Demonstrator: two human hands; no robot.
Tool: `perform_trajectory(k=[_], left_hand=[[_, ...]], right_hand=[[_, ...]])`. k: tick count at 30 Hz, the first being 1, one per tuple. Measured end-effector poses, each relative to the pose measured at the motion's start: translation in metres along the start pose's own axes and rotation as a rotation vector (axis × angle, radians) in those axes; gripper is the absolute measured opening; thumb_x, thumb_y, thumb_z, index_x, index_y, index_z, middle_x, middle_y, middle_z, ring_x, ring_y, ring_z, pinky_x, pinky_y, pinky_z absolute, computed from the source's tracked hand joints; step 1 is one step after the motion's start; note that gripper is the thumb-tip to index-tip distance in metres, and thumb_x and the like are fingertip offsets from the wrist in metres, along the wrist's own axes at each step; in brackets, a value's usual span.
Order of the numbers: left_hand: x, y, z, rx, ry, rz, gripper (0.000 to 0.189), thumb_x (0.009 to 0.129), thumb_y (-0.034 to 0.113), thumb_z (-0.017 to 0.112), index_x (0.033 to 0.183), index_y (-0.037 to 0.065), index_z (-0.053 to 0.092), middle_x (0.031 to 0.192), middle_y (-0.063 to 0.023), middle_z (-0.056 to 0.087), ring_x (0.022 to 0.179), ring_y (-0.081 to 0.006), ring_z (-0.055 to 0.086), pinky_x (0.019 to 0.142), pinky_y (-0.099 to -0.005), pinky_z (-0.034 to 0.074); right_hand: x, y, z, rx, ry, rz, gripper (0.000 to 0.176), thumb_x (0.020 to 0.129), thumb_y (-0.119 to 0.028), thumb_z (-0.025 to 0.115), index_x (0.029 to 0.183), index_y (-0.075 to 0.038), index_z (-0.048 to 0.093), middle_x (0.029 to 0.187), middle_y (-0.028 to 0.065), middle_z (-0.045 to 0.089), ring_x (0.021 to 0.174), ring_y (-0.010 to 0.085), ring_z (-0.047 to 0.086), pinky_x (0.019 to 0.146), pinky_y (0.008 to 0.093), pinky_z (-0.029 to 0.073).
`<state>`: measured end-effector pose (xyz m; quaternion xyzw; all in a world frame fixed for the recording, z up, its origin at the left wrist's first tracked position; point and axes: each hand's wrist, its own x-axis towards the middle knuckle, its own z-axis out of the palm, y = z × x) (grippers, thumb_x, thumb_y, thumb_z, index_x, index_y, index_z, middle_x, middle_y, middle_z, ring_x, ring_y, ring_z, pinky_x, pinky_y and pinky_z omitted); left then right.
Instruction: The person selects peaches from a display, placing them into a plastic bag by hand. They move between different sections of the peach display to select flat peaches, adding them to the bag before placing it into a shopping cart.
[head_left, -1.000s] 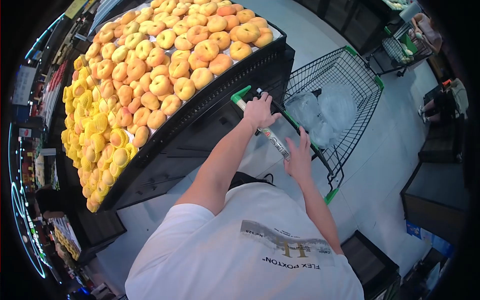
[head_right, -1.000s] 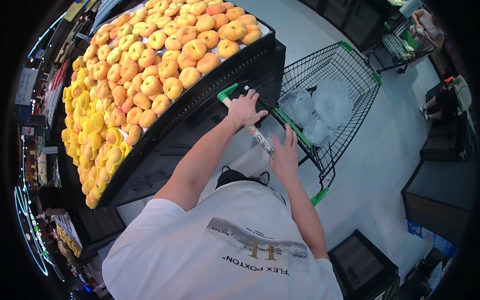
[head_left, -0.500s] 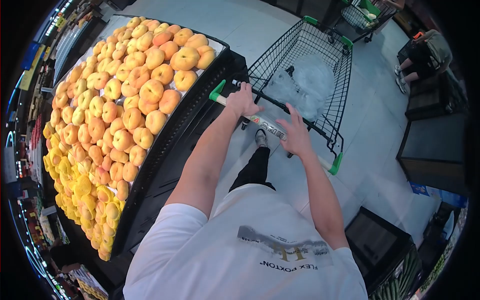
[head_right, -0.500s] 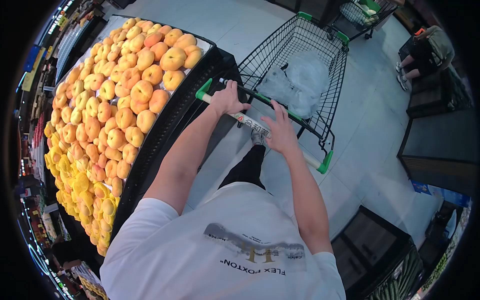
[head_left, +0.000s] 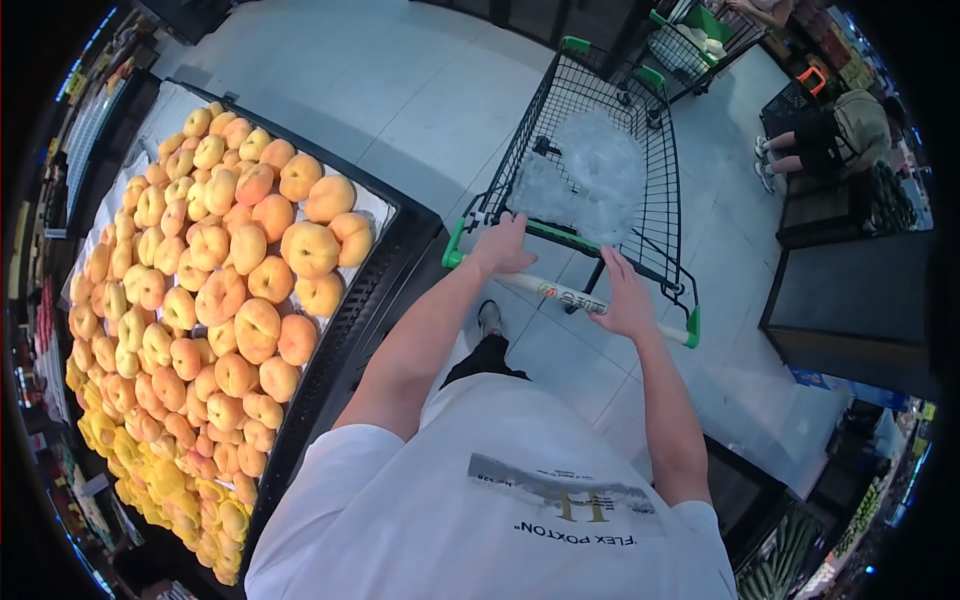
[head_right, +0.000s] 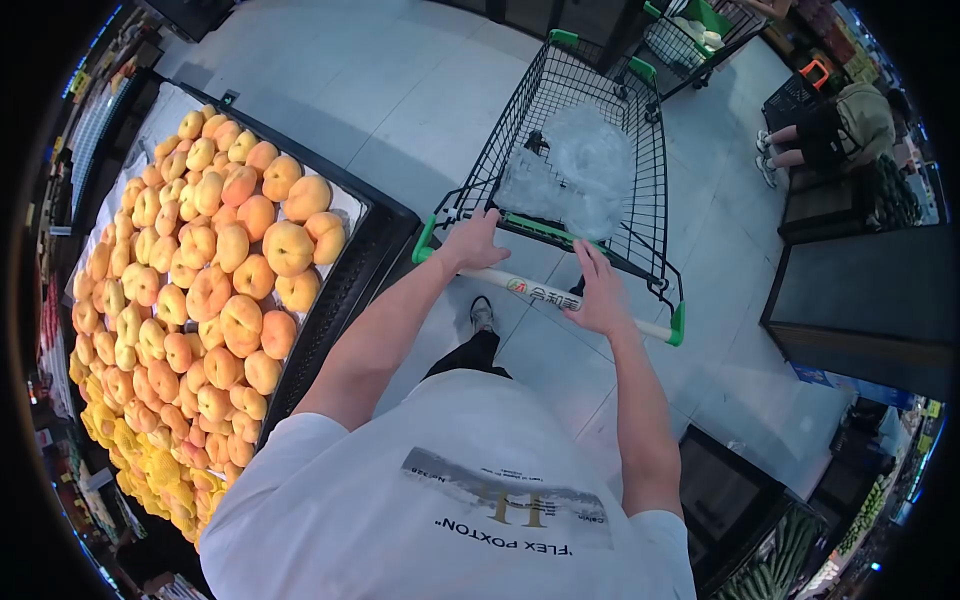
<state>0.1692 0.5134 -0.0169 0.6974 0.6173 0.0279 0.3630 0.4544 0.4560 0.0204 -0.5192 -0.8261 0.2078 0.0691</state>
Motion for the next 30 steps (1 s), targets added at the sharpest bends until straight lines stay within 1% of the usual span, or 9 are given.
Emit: perform_trajectory(k=[1, 5, 8, 12, 16, 22, 25, 28, 30], left_hand=[[0.010, 0.002, 0.000, -0.032, -0.006, 0.014, 0.069, 0.081, 0.037, 0.078, 0.131, 0.003, 0.046, 0.127, -0.0242, 0.051, 0.111, -0.0455, 0.061, 0.092, -0.0507, 0.051], [0.043, 0.008, -0.001, -0.081, 0.043, 0.082, 0.064, 0.084, 0.034, 0.074, 0.132, 0.002, 0.046, 0.125, -0.0245, 0.052, 0.110, -0.0452, 0.061, 0.092, -0.0513, 0.051], [0.062, 0.012, -0.004, -0.117, 0.053, 0.096, 0.064, 0.084, 0.033, 0.073, 0.132, 0.001, 0.045, 0.127, -0.0255, 0.051, 0.110, -0.0450, 0.062, 0.093, -0.0510, 0.052], [0.081, 0.021, -0.010, -0.147, 0.040, 0.063, 0.064, 0.085, 0.033, 0.072, 0.133, 0.001, 0.045, 0.130, -0.0273, 0.051, 0.109, -0.0454, 0.063, 0.093, -0.0508, 0.052], [0.094, 0.025, -0.023, -0.147, 0.053, 0.004, 0.062, 0.086, 0.034, 0.071, 0.133, 0.003, 0.046, 0.127, -0.0260, 0.052, 0.107, -0.0454, 0.063, 0.092, -0.0511, 0.052], [0.113, 0.018, -0.043, -0.220, 0.148, -0.042, 0.064, 0.085, 0.034, 0.072, 0.137, 0.006, 0.048, 0.125, -0.0236, 0.054, 0.107, -0.0446, 0.063, 0.093, -0.0504, 0.051], [0.128, 0.010, -0.052, -0.260, 0.202, -0.051, 0.066, 0.086, 0.033, 0.072, 0.140, 0.005, 0.047, 0.122, -0.0232, 0.056, 0.104, -0.0415, 0.064, 0.093, -0.0484, 0.051], [0.143, 0.006, -0.061, -0.267, 0.242, -0.129, 0.065, 0.086, 0.033, 0.073, 0.140, 0.005, 0.048, 0.120, -0.0227, 0.058, 0.102, -0.0393, 0.065, 0.090, -0.0473, 0.051], [0.153, 0.003, -0.070, -0.245, 0.297, -0.160, 0.065, 0.087, 0.034, 0.073, 0.140, 0.005, 0.048, 0.120, -0.0228, 0.058, 0.102, -0.0391, 0.065, 0.090, -0.0468, 0.052]], right_hand=[[0.007, 0.010, -0.006, -0.007, -0.004, -0.007, 0.117, 0.061, -0.021, 0.089, 0.158, -0.012, 0.024, 0.156, 0.0142, 0.037, 0.142, 0.0346, 0.041, 0.115, 0.0427, 0.040], [0.037, 0.046, -0.026, -0.033, -0.002, 0.018, 0.117, 0.060, -0.023, 0.089, 0.156, -0.005, 0.024, 0.153, 0.0194, 0.041, 0.142, 0.0362, 0.039, 0.117, 0.0427, 0.038], [0.057, 0.070, -0.041, -0.055, -0.036, 0.026, 0.117, 0.060, -0.021, 0.088, 0.156, -0.006, 0.024, 0.154, 0.0196, 0.039, 0.143, 0.0378, 0.039, 0.118, 0.0434, 0.037], [0.084, 0.098, -0.050, -0.102, -0.027, -0.040, 0.118, 0.057, -0.020, 0.089, 0.155, -0.005, 0.026, 0.153, 0.0203, 0.040, 0.143, 0.0382, 0.038, 0.119, 0.0426, 0.036], [0.116, 0.114, -0.066, -0.107, -0.112, -0.078, 0.118, 0.059, -0.024, 0.090, 0.154, -0.002, 0.024, 0.155, 0.0200, 0.036, 0.146, 0.0372, 0.033, 0.119, 0.0415, 0.035], [0.176, 0.130, -0.081, -0.127, -0.189, -0.133, 0.117, 0.059, -0.027, 0.089, 0.154, -0.002, 0.025, 0.155, 0.0196, 0.036, 0.148, 0.0373, 0.031, 0.121, 0.0407, 0.032], [0.213, 0.136, -0.090, -0.151, -0.226, -0.172, 0.117, 0.060, -0.029, 0.088, 0.154, -0.001, 0.025, 0.155, 0.0193, 0.036, 0.148, 0.0367, 0.031, 0.122, 0.0402, 0.032], [0.254, 0.146, -0.095, -0.146, -0.223, -0.260, 0.117, 0.059, -0.027, 0.089, 0.155, -0.003, 0.025, 0.156, 0.0185, 0.036, 0.148, 0.0353, 0.031, 0.121, 0.0407, 0.033], [0.283, 0.149, -0.099, -0.149, -0.227, -0.320, 0.116, 0.061, -0.030, 0.088, 0.154, -0.002, 0.025, 0.155, 0.0184, 0.037, 0.148, 0.0350, 0.031, 0.121, 0.0405, 0.033]])
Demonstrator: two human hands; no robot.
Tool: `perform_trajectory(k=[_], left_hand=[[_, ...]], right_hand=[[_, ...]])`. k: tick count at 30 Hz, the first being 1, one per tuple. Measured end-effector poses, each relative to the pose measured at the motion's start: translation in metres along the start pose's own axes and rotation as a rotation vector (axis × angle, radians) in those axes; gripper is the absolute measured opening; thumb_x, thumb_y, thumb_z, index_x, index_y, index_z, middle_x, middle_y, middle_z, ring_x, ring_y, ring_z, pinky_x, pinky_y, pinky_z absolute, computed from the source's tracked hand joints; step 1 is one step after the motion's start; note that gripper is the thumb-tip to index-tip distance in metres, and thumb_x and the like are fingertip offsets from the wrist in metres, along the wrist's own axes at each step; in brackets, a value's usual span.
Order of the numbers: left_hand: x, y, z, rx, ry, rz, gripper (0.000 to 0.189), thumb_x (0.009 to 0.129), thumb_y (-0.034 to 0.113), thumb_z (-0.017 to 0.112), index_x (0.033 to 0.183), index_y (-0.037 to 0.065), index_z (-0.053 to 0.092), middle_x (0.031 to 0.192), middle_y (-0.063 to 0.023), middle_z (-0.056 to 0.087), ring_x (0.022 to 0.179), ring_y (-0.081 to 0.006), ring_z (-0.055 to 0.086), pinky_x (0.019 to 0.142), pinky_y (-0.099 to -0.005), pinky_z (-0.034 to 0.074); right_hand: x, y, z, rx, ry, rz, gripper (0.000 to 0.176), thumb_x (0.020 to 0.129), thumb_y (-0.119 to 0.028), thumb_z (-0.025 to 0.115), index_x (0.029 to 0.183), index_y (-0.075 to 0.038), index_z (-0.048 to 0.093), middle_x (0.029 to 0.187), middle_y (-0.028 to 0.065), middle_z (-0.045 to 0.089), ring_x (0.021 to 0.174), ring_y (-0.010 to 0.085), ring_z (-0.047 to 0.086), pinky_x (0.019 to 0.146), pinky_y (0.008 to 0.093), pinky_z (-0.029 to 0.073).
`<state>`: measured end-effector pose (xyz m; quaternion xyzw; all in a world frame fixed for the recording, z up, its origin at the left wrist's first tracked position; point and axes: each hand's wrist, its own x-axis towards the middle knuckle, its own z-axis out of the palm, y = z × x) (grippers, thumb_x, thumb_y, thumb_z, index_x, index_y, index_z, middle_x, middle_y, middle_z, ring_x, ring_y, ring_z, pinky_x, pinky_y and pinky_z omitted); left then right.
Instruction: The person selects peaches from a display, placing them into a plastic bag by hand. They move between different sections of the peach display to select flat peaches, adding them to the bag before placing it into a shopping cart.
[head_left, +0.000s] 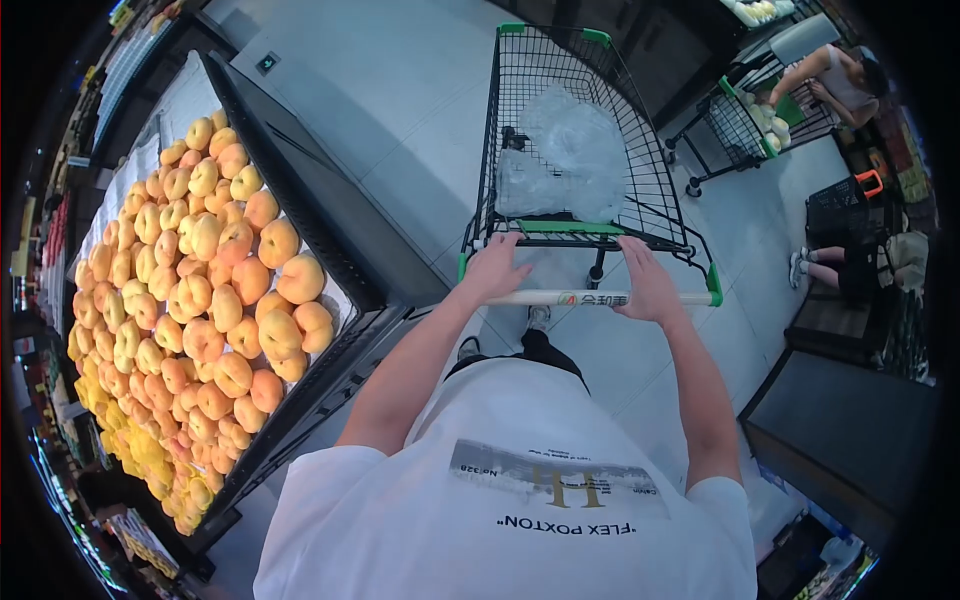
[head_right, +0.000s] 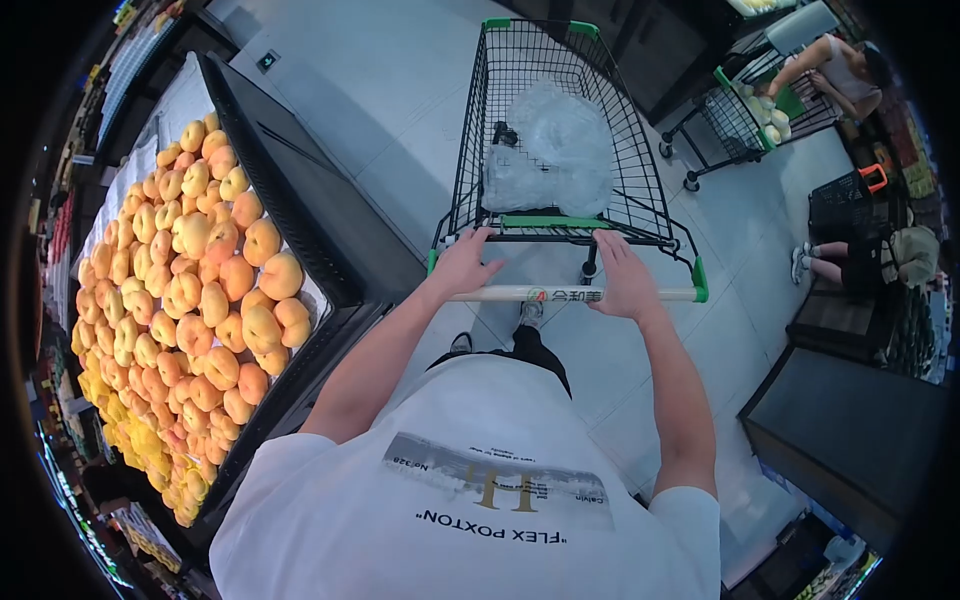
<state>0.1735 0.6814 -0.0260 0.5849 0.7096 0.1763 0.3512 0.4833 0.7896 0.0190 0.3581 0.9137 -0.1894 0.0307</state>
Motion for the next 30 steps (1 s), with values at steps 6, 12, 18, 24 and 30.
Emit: perform_trajectory(k=[6, 12, 18, 24, 30], left_hand=[[0.009, 0.017, -0.023, 0.079, 0.203, -0.182, 0.061, 0.092, 0.038, 0.066, 0.141, 0.005, 0.050, 0.137, -0.0172, 0.056, 0.114, -0.0366, 0.064, 0.094, -0.0458, 0.053], [0.016, 0.004, -0.035, 0.188, 0.425, -0.302, 0.061, 0.095, 0.043, 0.061, 0.140, 0.004, 0.051, 0.142, -0.0129, 0.054, 0.110, -0.0353, 0.066, 0.093, -0.0452, 0.054], [0.030, -0.013, -0.077, 0.163, 0.452, -0.464, 0.057, 0.094, 0.043, 0.060, 0.138, 0.007, 0.054, 0.141, -0.0108, 0.056, 0.113, -0.0354, 0.065, 0.097, -0.0452, 0.052], [0.041, -0.044, -0.129, 0.145, 0.425, -0.586, 0.054, 0.093, 0.042, 0.061, 0.136, 0.008, 0.057, 0.141, -0.0091, 0.058, 0.116, -0.0338, 0.064, 0.102, -0.0446, 0.049], [0.057, -0.087, -0.180, 0.123, 0.439, -0.628, 0.053, 0.093, 0.041, 0.061, 0.136, 0.009, 0.057, 0.141, -0.0086, 0.057, 0.117, -0.0334, 0.063, 0.102, -0.0446, 0.049]], right_hand=[[0.071, 0.021, -0.019, -0.051, -0.071, -0.109, 0.117, 0.062, -0.033, 0.088, 0.154, 0.001, 0.025, 0.155, 0.0195, 0.036, 0.148, 0.0349, 0.030, 0.121, 0.0401, 0.032], [0.145, 0.023, -0.024, -0.027, -0.039, -0.273, 0.116, 0.062, -0.035, 0.089, 0.153, 0.002, 0.026, 0.154, 0.0198, 0.037, 0.147, 0.0364, 0.032, 0.120, 0.0422, 0.034], [0.212, -0.002, -0.033, -0.069, -0.078, -0.326, 0.119, 0.060, -0.033, 0.091, 0.154, -0.001, 0.025, 0.156, 0.0180, 0.036, 0.147, 0.0353, 0.033, 0.117, 0.0429, 0.038], [0.281, -0.036, -0.034, -0.099, -0.094, -0.378, 0.112, 0.065, -0.037, 0.088, 0.153, 0.000, 0.029, 0.155, 0.0173, 0.038, 0.147, 0.0333, 0.033, 0.116, 0.0421, 0.040], [0.352, -0.071, -0.031, -0.106, -0.098, -0.431, 0.113, 0.065, -0.038, 0.087, 0.154, 0.000, 0.029, 0.156, 0.0171, 0.037, 0.147, 0.0342, 0.033, 0.115, 0.0435, 0.041]])
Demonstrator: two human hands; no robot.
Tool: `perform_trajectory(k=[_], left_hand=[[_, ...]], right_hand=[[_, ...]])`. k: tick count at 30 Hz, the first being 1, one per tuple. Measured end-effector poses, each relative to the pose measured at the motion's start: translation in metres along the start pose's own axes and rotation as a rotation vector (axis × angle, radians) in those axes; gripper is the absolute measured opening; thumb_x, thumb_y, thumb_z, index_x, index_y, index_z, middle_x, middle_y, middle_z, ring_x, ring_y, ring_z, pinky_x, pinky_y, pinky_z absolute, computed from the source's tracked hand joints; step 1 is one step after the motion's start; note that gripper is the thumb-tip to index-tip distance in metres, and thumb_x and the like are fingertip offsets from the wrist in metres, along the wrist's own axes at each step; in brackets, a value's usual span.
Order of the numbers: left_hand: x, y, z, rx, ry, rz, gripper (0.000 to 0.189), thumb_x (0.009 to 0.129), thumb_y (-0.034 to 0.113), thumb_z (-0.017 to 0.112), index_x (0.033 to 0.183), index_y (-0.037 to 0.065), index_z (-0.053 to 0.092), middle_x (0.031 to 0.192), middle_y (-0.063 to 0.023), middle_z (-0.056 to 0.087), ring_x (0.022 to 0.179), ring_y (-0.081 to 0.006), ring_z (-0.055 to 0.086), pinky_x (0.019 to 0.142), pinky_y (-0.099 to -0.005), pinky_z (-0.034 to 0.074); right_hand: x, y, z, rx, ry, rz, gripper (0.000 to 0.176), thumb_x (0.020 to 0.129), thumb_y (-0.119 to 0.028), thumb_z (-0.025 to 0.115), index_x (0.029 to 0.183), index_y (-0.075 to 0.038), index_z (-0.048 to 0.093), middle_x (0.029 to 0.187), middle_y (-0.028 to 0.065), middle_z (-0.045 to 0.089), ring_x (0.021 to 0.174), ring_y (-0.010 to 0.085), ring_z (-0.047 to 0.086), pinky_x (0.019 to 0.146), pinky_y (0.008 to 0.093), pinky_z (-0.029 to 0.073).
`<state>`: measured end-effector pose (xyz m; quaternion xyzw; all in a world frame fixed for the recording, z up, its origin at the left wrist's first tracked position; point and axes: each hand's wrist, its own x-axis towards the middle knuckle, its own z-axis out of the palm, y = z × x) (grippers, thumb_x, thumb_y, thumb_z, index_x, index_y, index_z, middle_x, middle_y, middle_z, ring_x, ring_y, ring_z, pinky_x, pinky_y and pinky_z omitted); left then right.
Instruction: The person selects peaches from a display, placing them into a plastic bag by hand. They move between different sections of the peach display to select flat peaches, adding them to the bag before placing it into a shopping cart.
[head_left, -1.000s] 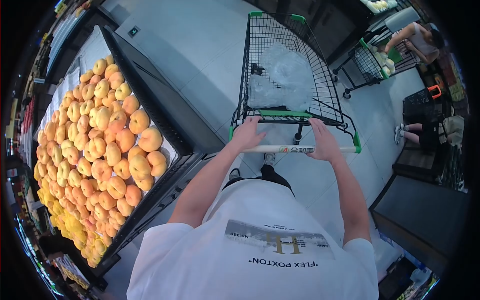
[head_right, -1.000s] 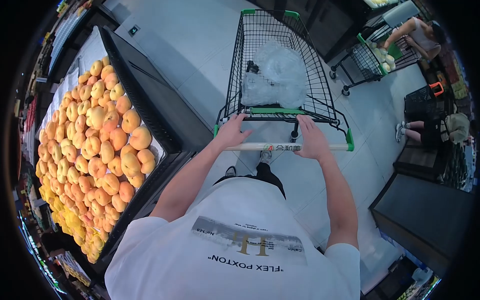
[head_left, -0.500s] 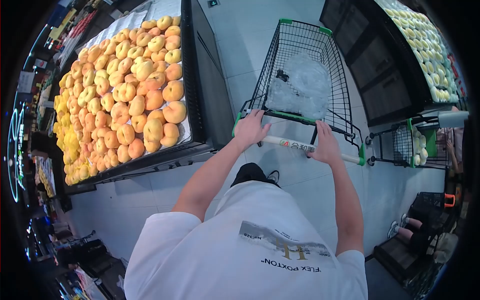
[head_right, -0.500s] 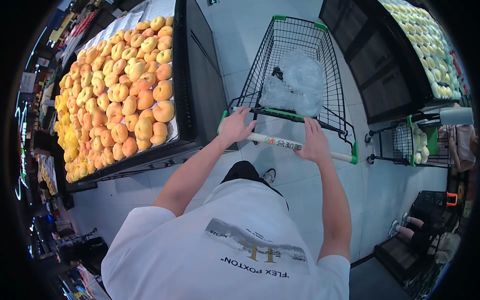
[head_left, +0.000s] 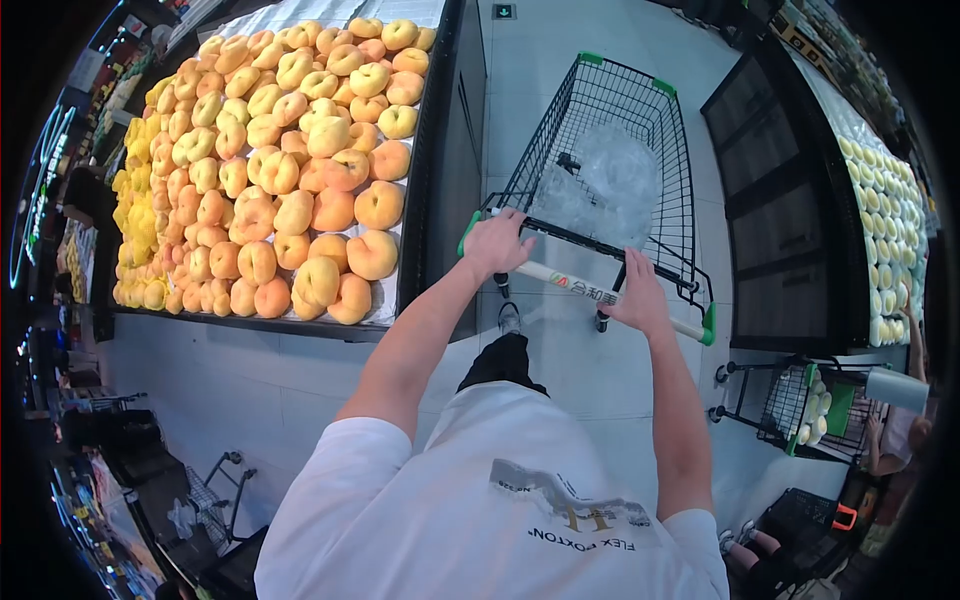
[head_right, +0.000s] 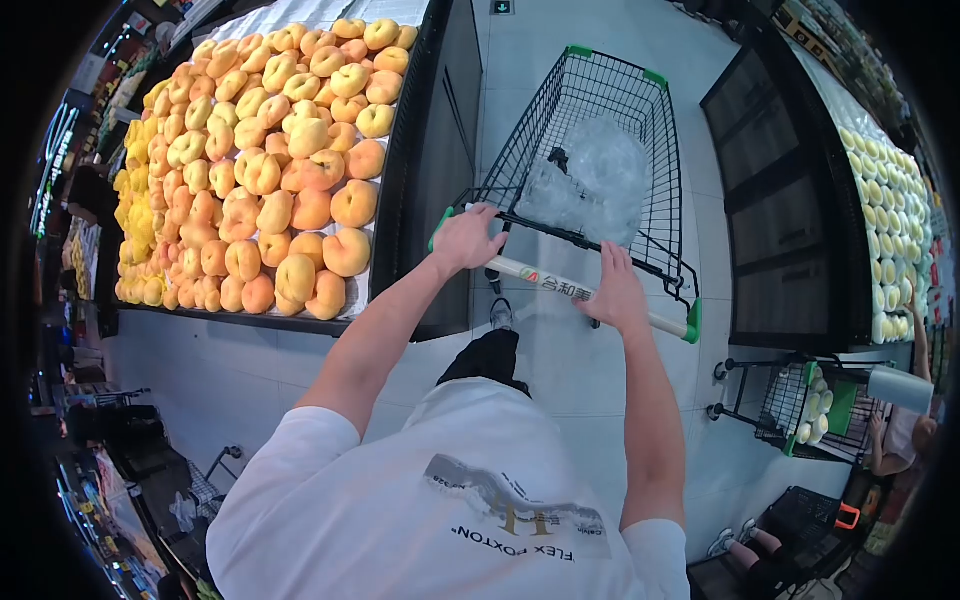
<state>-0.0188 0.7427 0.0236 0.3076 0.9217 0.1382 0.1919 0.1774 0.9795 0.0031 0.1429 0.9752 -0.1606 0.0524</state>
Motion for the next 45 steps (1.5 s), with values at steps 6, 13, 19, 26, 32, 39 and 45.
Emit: perform_trajectory(k=[6, 13, 19, 26, 32, 39, 45], left_hand=[[0.065, -0.030, -0.018, -0.030, 0.018, -0.007, 0.057, 0.092, 0.040, 0.062, 0.137, 0.007, 0.055, 0.144, -0.0101, 0.054, 0.121, -0.0319, 0.062, 0.103, -0.0448, 0.049], [0.131, -0.050, -0.046, -0.029, -0.011, -0.029, 0.060, 0.091, 0.039, 0.062, 0.140, 0.007, 0.051, 0.144, -0.0111, 0.054, 0.122, -0.0326, 0.061, 0.101, -0.0457, 0.050], [0.174, -0.063, -0.069, -0.037, -0.035, -0.076, 0.060, 0.091, 0.039, 0.062, 0.142, 0.008, 0.051, 0.145, -0.0098, 0.053, 0.120, -0.0336, 0.063, 0.102, -0.0440, 0.050], [0.214, -0.076, -0.083, -0.041, 0.014, -0.072, 0.060, 0.091, 0.038, 0.060, 0.142, 0.006, 0.052, 0.147, -0.0117, 0.052, 0.121, -0.0326, 0.062, 0.104, -0.0426, 0.048], [0.248, -0.082, -0.097, -0.050, 0.033, -0.085, 0.059, 0.092, 0.037, 0.061, 0.141, 0.006, 0.052, 0.145, -0.0117, 0.054, 0.121, -0.0336, 0.062, 0.103, -0.0436, 0.048], [0.294, -0.088, -0.108, -0.062, 0.109, -0.105, 0.057, 0.087, 0.033, 0.065, 0.137, 0.006, 0.055, 0.142, -0.0099, 0.057, 0.120, -0.0310, 0.062, 0.102, -0.0431, 0.050], [0.330, -0.087, -0.121, -0.117, 0.127, -0.173, 0.055, 0.085, 0.030, 0.068, 0.133, 0.006, 0.058, 0.140, -0.0083, 0.059, 0.117, -0.0287, 0.064, 0.100, -0.0407, 0.051]], right_hand=[[0.079, -0.003, -0.014, -0.018, -0.043, -0.031, 0.118, 0.064, -0.041, 0.089, 0.155, -0.001, 0.025, 0.158, 0.0156, 0.034, 0.149, 0.0340, 0.030, 0.116, 0.0437, 0.040], [0.158, 0.005, -0.015, -0.004, 0.000, -0.102, 0.119, 0.063, -0.044, 0.090, 0.153, 0.002, 0.028, 0.156, 0.0198, 0.036, 0.147, 0.0363, 0.032, 0.118, 0.0435, 0.037], [0.210, -0.005, -0.032, -0.017, -0.032, -0.093, 0.118, 0.063, -0.044, 0.091, 0.152, 0.003, 0.029, 0.155, 0.0207, 0.037, 0.146, 0.0357, 0.033, 0.118, 0.0425, 0.036], [0.263, 0.002, -0.035, -0.042, -0.020, -0.144, 0.119, 0.064, -0.046, 0.090, 0.153, 0.002, 0.027, 0.155, 0.0204, 0.037, 0.146, 0.0370, 0.033, 0.119, 0.0424, 0.035], [0.309, 0.017, -0.046, 0.017, -0.051, -0.238, 0.115, 0.065, -0.048, 0.090, 0.151, 0.002, 0.032, 0.153, 0.0210, 0.039, 0.143, 0.0363, 0.038, 0.117, 0.0431, 0.038], [0.475, 0.080, -0.085, 0.592, -0.236, -0.087, 0.063, 0.081, -0.044, 0.081, 0.125, -0.001, 0.066, 0.138, 0.0209, 0.058, 0.128, 0.0317, 0.057, 0.101, 0.0387, 0.050], [0.642, 0.151, -0.022, 0.043, -0.224, -0.066, 0.075, 0.077, -0.052, 0.080, 0.134, -0.007, 0.062, 0.144, 0.0301, 0.051, 0.146, 0.0427, 0.034, 0.117, 0.0486, 0.033]])
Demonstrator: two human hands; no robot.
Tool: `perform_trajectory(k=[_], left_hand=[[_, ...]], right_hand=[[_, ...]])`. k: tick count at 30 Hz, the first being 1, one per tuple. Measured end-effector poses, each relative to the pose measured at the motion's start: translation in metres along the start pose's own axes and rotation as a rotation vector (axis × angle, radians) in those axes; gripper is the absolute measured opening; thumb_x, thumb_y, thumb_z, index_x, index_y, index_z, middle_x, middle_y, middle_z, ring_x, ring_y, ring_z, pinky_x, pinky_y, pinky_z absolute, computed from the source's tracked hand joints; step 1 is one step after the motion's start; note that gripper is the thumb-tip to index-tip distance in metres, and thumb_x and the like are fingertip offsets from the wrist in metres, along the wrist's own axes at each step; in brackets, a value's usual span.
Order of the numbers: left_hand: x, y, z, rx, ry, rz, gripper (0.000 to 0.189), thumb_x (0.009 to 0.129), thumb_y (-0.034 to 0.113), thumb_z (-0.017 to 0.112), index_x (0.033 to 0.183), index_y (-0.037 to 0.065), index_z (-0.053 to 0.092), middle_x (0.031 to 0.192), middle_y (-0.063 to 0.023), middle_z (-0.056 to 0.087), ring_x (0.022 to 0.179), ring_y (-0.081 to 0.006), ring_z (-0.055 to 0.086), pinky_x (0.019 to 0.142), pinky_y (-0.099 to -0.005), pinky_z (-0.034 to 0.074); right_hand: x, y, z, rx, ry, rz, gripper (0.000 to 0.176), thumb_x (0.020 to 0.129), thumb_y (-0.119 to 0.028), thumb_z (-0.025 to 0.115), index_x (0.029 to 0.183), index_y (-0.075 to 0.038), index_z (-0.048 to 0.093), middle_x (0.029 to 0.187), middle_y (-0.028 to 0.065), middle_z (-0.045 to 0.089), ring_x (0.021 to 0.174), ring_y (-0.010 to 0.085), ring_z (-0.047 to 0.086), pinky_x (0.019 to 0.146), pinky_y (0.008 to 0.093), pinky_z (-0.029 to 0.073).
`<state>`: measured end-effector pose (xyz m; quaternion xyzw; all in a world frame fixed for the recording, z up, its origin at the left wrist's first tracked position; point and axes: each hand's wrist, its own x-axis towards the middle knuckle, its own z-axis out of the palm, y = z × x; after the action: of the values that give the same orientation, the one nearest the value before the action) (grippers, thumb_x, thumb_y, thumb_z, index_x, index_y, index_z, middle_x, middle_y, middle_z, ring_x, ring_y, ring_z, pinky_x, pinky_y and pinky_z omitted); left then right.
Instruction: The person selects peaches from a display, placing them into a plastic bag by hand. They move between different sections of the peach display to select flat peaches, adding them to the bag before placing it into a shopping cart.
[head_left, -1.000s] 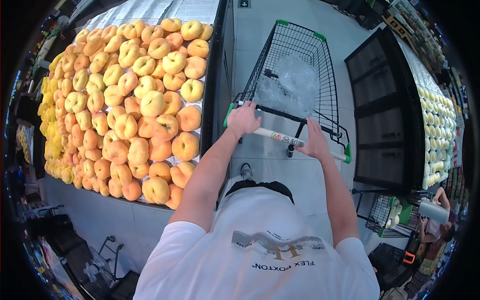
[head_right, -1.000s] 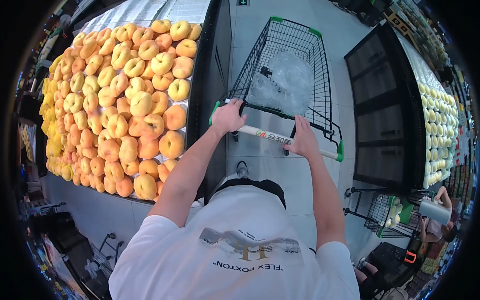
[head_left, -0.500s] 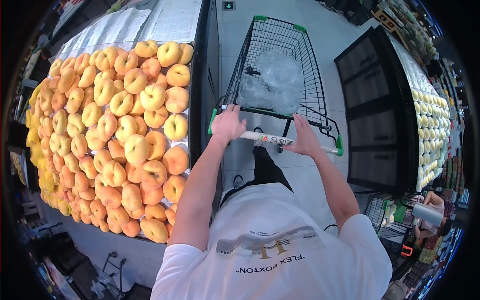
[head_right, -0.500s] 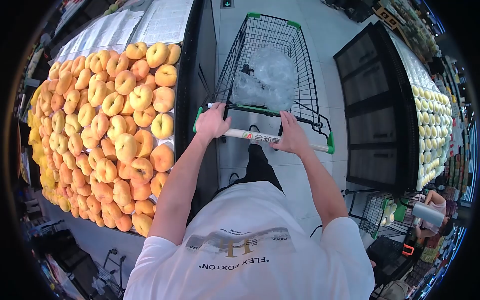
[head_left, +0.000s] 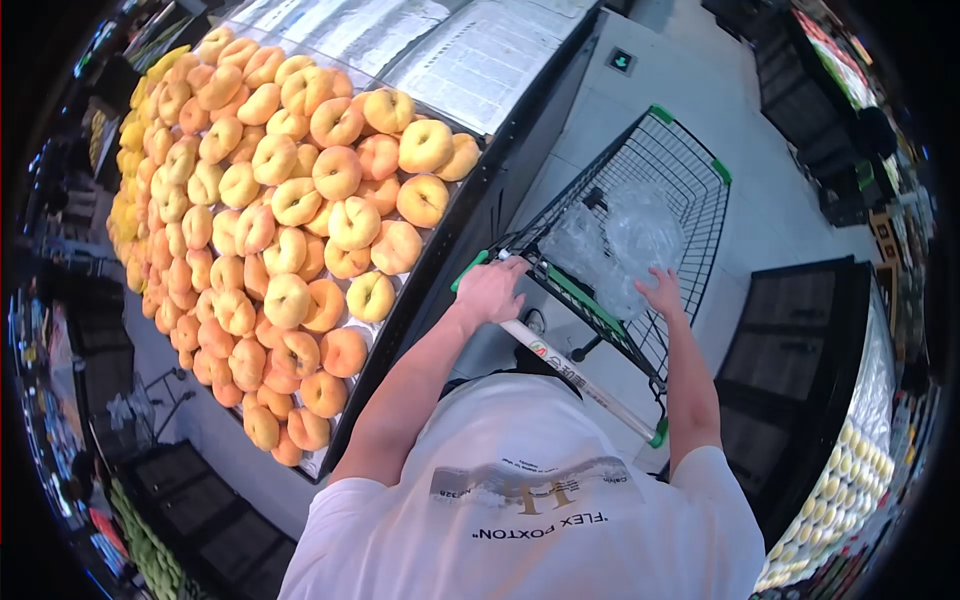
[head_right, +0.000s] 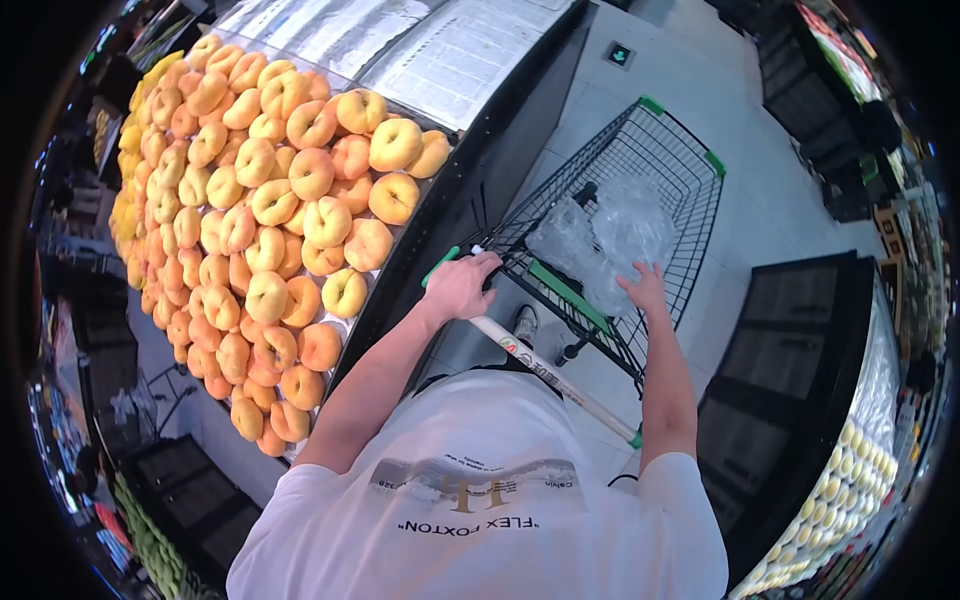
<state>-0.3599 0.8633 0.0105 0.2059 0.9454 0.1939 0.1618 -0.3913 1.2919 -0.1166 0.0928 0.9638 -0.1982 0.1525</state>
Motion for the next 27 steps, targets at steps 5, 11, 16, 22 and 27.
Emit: perform_trajectory(k=[5, 11, 16, 22, 27], left_hand=[[0.027, 0.008, -0.006, 0.010, 0.006, -0.043, 0.051, 0.085, 0.029, 0.068, 0.130, 0.008, 0.060, 0.137, -0.0055, 0.060, 0.109, -0.0276, 0.066, 0.094, -0.0409, 0.053], [0.047, 0.017, -0.011, -0.015, -0.017, -0.091, 0.048, 0.086, 0.029, 0.067, 0.130, 0.009, 0.060, 0.137, -0.0036, 0.060, 0.107, -0.0273, 0.066, 0.092, -0.0412, 0.054], [0.053, 0.016, -0.004, -0.023, 0.013, -0.075, 0.050, 0.086, 0.029, 0.067, 0.130, 0.008, 0.060, 0.138, -0.0056, 0.059, 0.107, -0.0291, 0.066, 0.093, -0.0414, 0.054], [0.051, 0.012, -0.002, -0.033, 0.041, -0.047, 0.048, 0.089, 0.032, 0.066, 0.130, 0.007, 0.061, 0.133, -0.0046, 0.061, 0.108, -0.0276, 0.066, 0.092, -0.0404, 0.054], [0.030, 0.016, -0.004, -0.428, 0.393, -0.102, 0.048, 0.091, 0.026, 0.069, 0.132, 0.005, 0.057, 0.132, -0.0125, 0.060, 0.117, -0.0335, 0.060, 0.103, -0.0421, 0.049]], right_hand=[[0.075, 0.039, 0.023, -0.197, -0.104, 0.078, 0.085, 0.077, -0.055, 0.078, 0.147, -0.014, 0.052, 0.161, 0.0302, 0.023, 0.148, 0.0463, 0.026, 0.119, 0.0525, 0.028], [0.129, 0.057, 0.026, -0.188, -0.101, 0.049, 0.085, 0.079, -0.052, 0.077, 0.150, -0.016, 0.048, 0.164, 0.0295, 0.011, 0.144, 0.0522, 0.030, 0.119, 0.0526, 0.030], [0.141, 0.053, 0.010, -0.305, -0.092, 0.108, 0.082, 0.082, -0.050, 0.075, 0.144, -0.003, 0.051, 0.154, 0.0338, 0.033, 0.144, 0.0483, 0.033, 0.115, 0.0526, 0.035], [0.179, 0.071, 0.003, -0.279, 0.249, -0.003, 0.052, 0.091, -0.039, 0.070, 0.126, -0.001, 0.064, 0.125, 0.0268, 0.064, 0.122, 0.0399, 0.058, 0.105, 0.0461, 0.044], [0.090, -0.127, -0.112, 0.431, 0.304, -0.329, 0.021, 0.094, -0.019, 0.068, 0.102, 0.000, 0.072, 0.099, 0.0101, 0.071, 0.091, 0.0220, 0.063, 0.084, 0.0320, 0.048]])
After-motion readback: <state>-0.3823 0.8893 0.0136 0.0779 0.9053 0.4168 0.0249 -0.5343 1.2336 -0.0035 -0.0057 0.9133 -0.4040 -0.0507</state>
